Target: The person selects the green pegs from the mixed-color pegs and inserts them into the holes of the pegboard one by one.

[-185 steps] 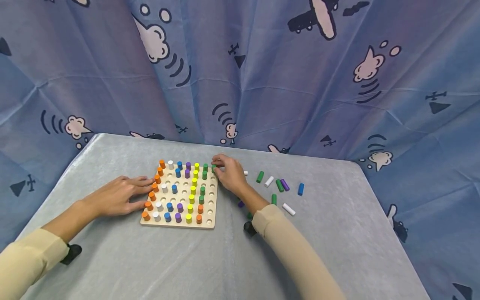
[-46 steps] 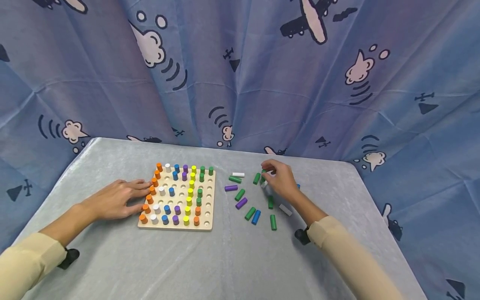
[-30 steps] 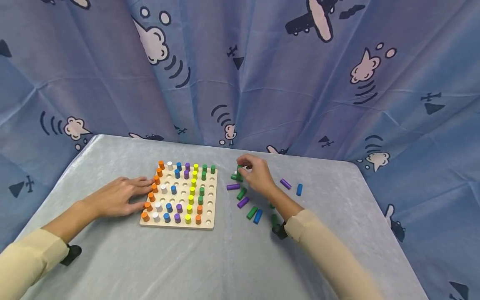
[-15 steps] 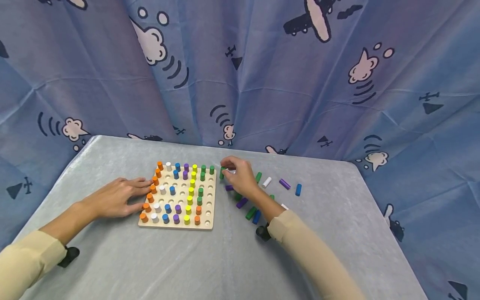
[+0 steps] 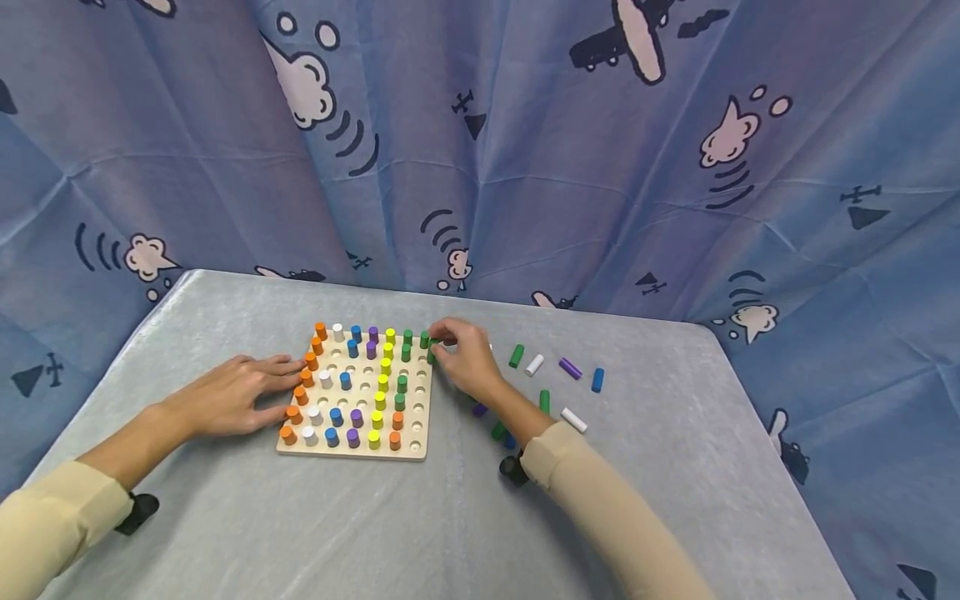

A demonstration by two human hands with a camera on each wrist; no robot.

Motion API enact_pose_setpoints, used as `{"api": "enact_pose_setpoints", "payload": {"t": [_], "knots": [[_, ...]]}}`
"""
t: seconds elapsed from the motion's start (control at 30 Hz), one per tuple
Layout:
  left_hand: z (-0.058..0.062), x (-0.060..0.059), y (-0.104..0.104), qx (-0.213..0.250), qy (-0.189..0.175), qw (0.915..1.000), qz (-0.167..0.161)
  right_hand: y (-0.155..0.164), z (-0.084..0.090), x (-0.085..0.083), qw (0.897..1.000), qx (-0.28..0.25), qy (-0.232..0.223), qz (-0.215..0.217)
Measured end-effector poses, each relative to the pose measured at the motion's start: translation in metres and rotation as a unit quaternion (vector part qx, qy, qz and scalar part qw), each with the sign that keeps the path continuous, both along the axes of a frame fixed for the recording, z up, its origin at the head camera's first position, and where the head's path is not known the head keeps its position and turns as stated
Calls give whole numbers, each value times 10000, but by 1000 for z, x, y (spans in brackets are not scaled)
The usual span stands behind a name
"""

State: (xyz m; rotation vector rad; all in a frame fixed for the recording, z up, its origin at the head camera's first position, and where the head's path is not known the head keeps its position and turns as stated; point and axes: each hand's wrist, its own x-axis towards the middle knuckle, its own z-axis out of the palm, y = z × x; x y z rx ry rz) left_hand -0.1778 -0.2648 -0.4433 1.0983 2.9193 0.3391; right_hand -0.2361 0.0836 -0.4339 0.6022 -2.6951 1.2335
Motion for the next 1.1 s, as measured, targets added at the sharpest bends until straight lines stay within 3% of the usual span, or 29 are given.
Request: {"api": "enact_pose_setpoints", "payload": {"t": [0.57, 1.1], "knots": [[3, 2, 1, -5, -218, 9997, 55, -9, -4, 1, 10000, 27, -53, 76], [2, 1, 1, 79, -201, 9998, 22, -12, -8, 1, 9996, 183, -173, 157]]}}
